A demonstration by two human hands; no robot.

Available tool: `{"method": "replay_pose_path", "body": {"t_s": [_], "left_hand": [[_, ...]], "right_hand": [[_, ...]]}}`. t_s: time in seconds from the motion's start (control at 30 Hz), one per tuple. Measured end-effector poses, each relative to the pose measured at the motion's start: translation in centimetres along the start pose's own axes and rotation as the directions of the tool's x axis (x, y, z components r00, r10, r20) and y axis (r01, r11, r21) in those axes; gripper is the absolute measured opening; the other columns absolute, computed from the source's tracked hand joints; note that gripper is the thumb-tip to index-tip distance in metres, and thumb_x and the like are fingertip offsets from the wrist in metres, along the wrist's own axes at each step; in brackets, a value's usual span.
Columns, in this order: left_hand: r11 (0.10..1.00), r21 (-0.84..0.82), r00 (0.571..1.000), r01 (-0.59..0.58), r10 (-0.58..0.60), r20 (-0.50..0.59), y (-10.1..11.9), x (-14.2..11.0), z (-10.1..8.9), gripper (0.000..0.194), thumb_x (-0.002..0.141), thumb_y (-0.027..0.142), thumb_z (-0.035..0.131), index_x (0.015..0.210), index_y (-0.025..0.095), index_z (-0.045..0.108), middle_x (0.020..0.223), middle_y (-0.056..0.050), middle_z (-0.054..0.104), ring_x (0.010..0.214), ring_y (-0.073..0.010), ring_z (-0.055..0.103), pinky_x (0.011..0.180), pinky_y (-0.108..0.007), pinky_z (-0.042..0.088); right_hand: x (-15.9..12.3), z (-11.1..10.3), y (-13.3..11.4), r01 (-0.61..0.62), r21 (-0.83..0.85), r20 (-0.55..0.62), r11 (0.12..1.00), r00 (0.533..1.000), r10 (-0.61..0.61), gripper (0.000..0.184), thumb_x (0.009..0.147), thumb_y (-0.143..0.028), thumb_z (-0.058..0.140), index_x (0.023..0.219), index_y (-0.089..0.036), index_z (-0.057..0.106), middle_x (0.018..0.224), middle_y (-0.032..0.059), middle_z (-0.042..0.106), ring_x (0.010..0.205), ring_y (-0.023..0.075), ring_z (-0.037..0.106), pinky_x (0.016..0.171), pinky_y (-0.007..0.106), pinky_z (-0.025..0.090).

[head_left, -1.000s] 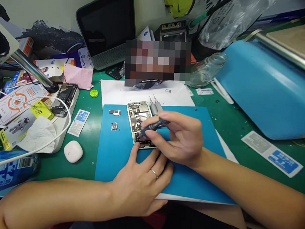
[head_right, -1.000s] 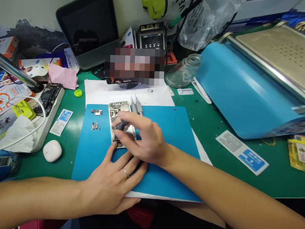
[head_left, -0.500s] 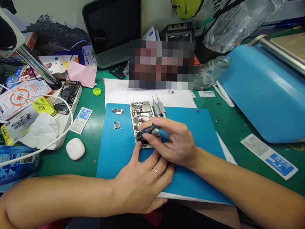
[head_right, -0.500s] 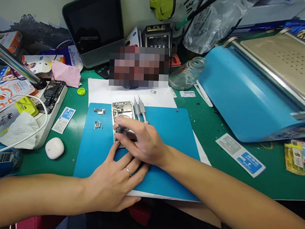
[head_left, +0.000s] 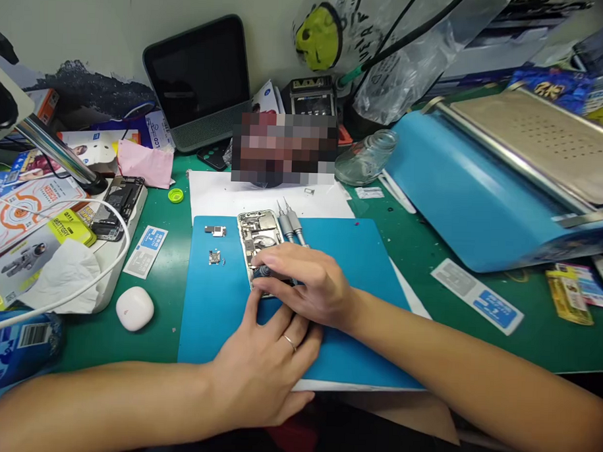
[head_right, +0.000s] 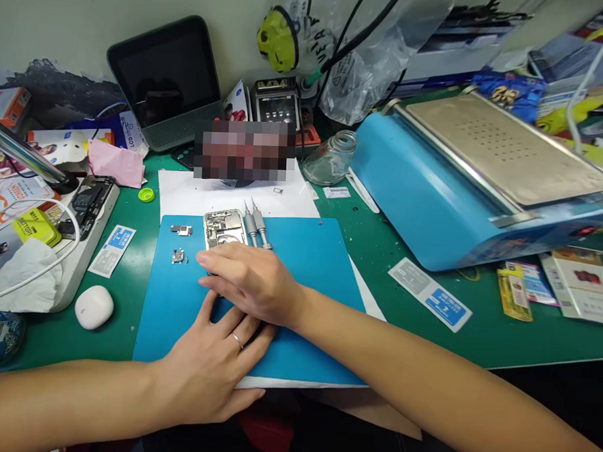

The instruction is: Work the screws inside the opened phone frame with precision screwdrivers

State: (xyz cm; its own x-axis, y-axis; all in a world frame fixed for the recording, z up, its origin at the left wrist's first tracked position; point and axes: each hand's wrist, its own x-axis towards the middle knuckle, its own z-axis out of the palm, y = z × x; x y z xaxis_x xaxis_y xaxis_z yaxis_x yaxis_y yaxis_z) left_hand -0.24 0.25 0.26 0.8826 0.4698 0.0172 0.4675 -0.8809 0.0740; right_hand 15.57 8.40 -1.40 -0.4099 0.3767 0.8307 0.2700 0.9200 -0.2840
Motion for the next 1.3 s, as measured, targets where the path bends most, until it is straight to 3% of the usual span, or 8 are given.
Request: {"method": "replay_pose_path", "body": {"t_s": [0.77,0.97,1.2,1.3], "left_hand": [[1.0,-0.005,1.0,-0.009,0.009,-0.009,-0.08,0.02,-0.04,0.063,0.099,0.054,0.045,0.144,0.01,0.046,0.139,-0.016,0.055,0.13,-0.0341,0.041,0.111,-0.067,0.028],[1.0,-0.003,1.0,-0.005,0.005,-0.017,-0.01,-0.04,0.02,0.062,0.098,0.054,0.047,0.142,0.01,0.047,0.138,-0.016,0.055,0.127,-0.0331,0.043,0.111,-0.063,0.03],[1.0,-0.003,1.0,-0.013,0.013,0.003,0.0,-0.04,-0.16,0.065,0.098,0.055,0.046,0.145,0.01,0.045,0.14,-0.016,0.054,0.132,-0.0348,0.04,0.112,-0.067,0.027],[1.0,0.0,1.0,-0.012,0.012,0.016,0.0,0.02,-0.24,0.066,0.098,0.055,0.046,0.146,0.009,0.044,0.142,-0.017,0.053,0.133,-0.0347,0.039,0.113,-0.065,0.027]], "right_hand": [[0.1,0.41,0.01,-0.03,0.049,-0.015,0.998,0.999,0.031,0.054,0.089,-0.002,0.057,0.138,-0.02,0.04,0.103,0.0096,0.068,0.093,0.0179,0.068,0.075,0.034,0.065],[0.13,0.42,-0.03,-0.019,0.04,-0.013,0.999,1.0,0.019,0.055,0.089,-0.009,0.066,0.137,-0.02,0.04,0.103,0.01,0.068,0.093,0.0173,0.069,0.073,0.031,0.065],[0.11,0.36,0.0,-0.035,0.014,-0.027,0.999,0.999,0.035,0.053,0.089,-0.005,0.057,0.137,-0.022,0.041,0.104,0.009,0.069,0.093,0.0176,0.069,0.073,0.033,0.064],[0.03,0.35,0.11,-0.02,0.027,-0.025,0.999,0.999,0.021,0.054,0.089,-0.009,0.063,0.137,-0.02,0.041,0.104,0.0105,0.069,0.093,0.019,0.07,0.073,0.033,0.065]]}}
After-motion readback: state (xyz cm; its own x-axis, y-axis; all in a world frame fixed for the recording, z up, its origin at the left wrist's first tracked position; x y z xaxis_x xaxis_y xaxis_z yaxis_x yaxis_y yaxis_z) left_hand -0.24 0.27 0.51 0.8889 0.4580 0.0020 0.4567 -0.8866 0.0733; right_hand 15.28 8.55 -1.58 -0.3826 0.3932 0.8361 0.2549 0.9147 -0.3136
